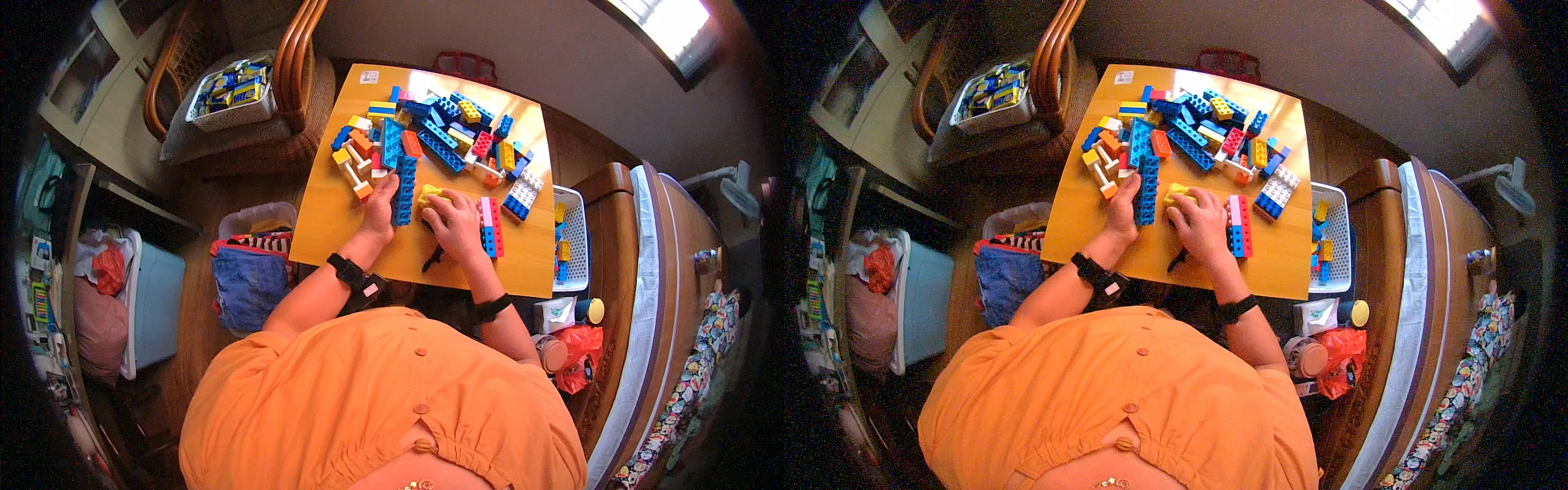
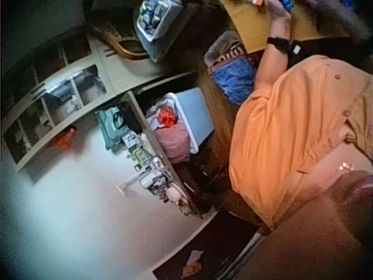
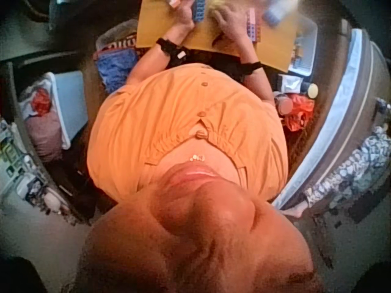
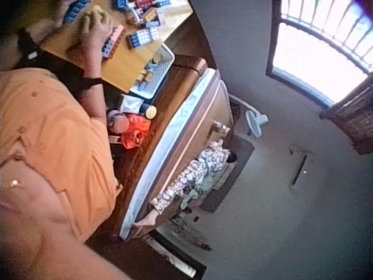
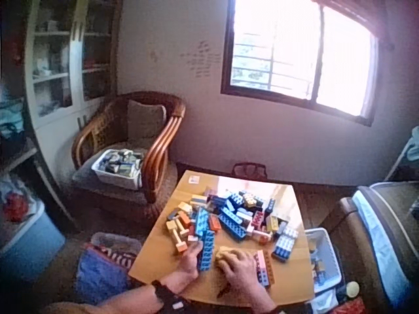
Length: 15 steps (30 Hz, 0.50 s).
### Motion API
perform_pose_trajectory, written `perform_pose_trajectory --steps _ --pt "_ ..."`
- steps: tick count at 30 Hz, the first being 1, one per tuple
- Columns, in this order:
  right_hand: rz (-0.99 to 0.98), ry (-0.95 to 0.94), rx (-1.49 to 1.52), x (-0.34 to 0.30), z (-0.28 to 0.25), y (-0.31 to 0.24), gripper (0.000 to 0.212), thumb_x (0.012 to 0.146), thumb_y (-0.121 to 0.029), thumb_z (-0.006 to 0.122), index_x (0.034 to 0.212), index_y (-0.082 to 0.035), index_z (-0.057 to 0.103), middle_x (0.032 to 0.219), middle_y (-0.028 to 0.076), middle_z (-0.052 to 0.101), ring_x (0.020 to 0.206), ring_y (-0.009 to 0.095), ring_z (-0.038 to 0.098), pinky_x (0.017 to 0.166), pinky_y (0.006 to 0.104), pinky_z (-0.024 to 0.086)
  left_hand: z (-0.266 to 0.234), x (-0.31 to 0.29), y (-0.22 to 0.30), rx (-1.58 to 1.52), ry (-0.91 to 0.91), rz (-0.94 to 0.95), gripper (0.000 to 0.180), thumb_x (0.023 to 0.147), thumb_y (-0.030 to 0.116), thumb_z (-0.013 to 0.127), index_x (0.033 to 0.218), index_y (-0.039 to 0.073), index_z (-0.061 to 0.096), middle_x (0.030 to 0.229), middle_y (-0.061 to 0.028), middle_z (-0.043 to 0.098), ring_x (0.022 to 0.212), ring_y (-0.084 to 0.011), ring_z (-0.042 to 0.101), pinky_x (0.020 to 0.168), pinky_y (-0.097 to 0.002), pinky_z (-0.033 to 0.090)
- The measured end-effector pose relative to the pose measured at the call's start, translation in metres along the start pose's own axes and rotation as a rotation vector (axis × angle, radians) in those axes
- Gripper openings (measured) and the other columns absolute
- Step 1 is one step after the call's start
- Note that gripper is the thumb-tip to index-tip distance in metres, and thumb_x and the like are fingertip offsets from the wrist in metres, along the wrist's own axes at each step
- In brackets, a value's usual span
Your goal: The person picks up and connects various colored plastic building blocks on a wooden table, using their hands to attach and detach the pieces.
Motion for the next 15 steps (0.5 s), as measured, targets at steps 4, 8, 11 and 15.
perform_pose_trajectory --steps 4,8,11,15 --pt "0.101 -0.008 0.303 0.002 0.005 -0.007 0.056 0.089 -0.036 0.073 0.131 -0.001 0.061 0.128 0.021 0.062 0.127 0.038 0.051 0.109 0.0453 0.038 0.028 -0.004 0.002 0.039 -0.097 0.028 0.033 0.106 0.025 0.053 0.131 0.006 0.061 0.108 -0.0011 0.067 0.092 -0.0098 0.064 0.082 -0.0253 0.053" --pt "0.507 -0.003 1.046 -0.007 0.023 0.02 0.028 0.096 -0.02 0.066 0.117 -0.002 0.062 0.108 0.001 0.066 0.095 0.007 0.06 0.084 0.0245 0.048 0.064 -0.011 -0.016 0.228 -0.3 0.05 0.04 0.109 0.027 0.046 0.137 0.001 0.056 0.126 -0.0071 0.062 0.114 -0.0154 0.059 0.102 -0.0315 0.046" --pt "0.543 0.355 1.122 -0.022 -0.007 0.052 0.024 0.095 -0.013 0.066 0.115 -0.002 0.059 0.106 0.006 0.068 0.091 0.013 0.063 0.081 0.0274 0.051 0.095 -0.032 0.001 0.93 -0.33 0.451 0.039 0.105 0.026 0.051 0.136 0.005 0.058 0.146 -0.0158 0.05 0.138 -0.0308 0.045 0.114 -0.0383 0.034" --pt "0.621 0.546 1.033 -0.045 -0.024 0.081 0.025 0.095 -0.013 0.065 0.116 -0.002 0.056 0.104 0.006 0.068 0.093 0.014 0.064 0.082 0.0276 0.051 0.096 -0.046 -0.016 1.528 -0.266 0.646 0.043 0.09 0.031 0.068 0.128 0.013 0.065 0.144 -0.0131 0.052 0.134 -0.0333 0.047 0.111 -0.0409 0.036"
Point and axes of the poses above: each hand's wrist, its own x-axis towards the middle knuckle, its own z-axis out of the palm, y = z × x, the point moved 9 cm from there along x, towards the middle knuckle
